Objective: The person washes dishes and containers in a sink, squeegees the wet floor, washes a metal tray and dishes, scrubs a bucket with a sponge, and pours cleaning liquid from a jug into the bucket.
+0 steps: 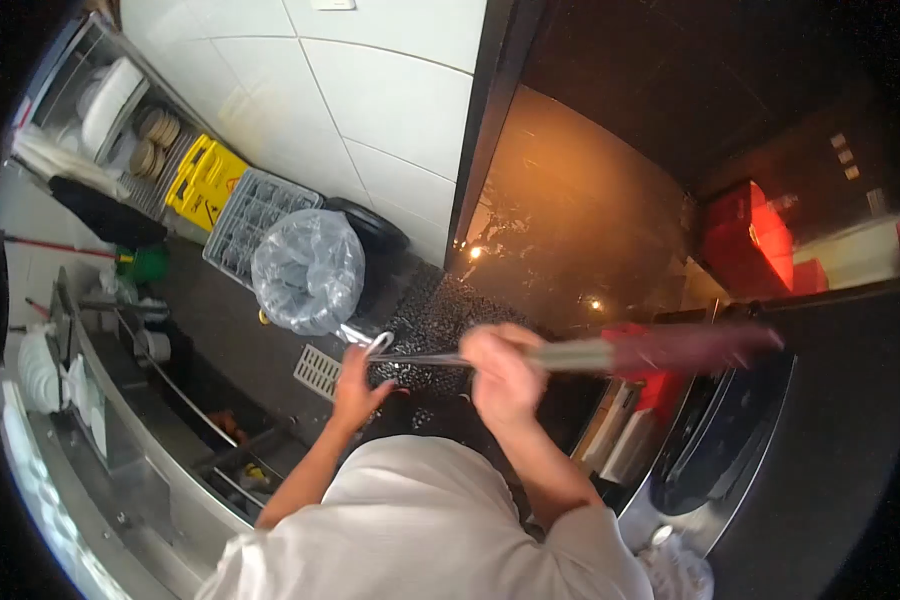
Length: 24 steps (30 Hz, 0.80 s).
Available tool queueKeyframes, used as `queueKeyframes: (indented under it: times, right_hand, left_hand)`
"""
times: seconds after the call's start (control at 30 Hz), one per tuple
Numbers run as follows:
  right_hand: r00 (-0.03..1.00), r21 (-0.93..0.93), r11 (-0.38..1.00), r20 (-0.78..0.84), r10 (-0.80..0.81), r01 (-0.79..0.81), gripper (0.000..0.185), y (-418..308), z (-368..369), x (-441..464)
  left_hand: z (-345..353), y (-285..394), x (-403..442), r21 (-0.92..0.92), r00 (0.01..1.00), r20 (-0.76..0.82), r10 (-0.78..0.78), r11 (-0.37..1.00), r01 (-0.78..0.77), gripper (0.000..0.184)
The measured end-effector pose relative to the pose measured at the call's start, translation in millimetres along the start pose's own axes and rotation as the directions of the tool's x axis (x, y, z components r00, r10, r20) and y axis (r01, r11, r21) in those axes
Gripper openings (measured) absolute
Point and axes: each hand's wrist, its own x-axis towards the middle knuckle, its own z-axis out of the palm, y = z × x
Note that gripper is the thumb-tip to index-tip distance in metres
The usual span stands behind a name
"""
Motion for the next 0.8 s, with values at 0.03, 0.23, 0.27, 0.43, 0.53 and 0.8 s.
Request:
queueKeyframes:
  times: [0.03, 0.23, 0.27, 0.43, 0.53, 0.8]
  right_hand:
    - [0.993, -0.191, 0.982, -0.115, -0.018, -0.004, 0.021, -35.2, -6.8, -7.4]
    - [0.929, -0.417, 0.863, -0.101, -0.357, 0.286, 0.028, -140.3, -67.5, -30.2]
    - [0.922, -0.461, 0.832, -0.069, -0.38, 0.308, 0.026, -156.2, -76.4, -32.5]
    - [0.734, -0.705, 0.405, 0.243, -0.634, 0.583, 0.028, -274.4, -78.3, -51.3]
    - [0.769, -0.526, 0.58, 0.272, -0.578, 0.622, 0.033, -319.0, -67.3, -42.8]
    - [0.808, -0.735, 0.609, -0.146, -0.571, 0.297, 0.024, -171.9, -212.2, 43.9]
  left_hand:
    - [23.2, 33.7, 17.7, -0.032, 0.99, 0.059, 0.126, 0.992, -0.125, 0.083]
    - [189.1, 179.7, 71.6, -0.446, 0.847, 0.316, 0.427, 0.855, -0.264, 0.038]
    - [212.5, 193.8, 79.6, -0.424, 0.816, 0.336, 0.47, 0.849, -0.314, 0.034]
    - [292.8, 252.5, 119.4, -0.464, 0.639, 0.438, 0.632, 0.768, -0.442, 0.017]
    - [326.8, 290.9, 150.5, -0.447, 0.6, 0.408, 0.689, 0.723, -0.527, 0.013]
    - [422.2, 200.8, 253.3, -0.37, 0.844, 0.166, 0.51, 0.826, -0.425, 0.024]
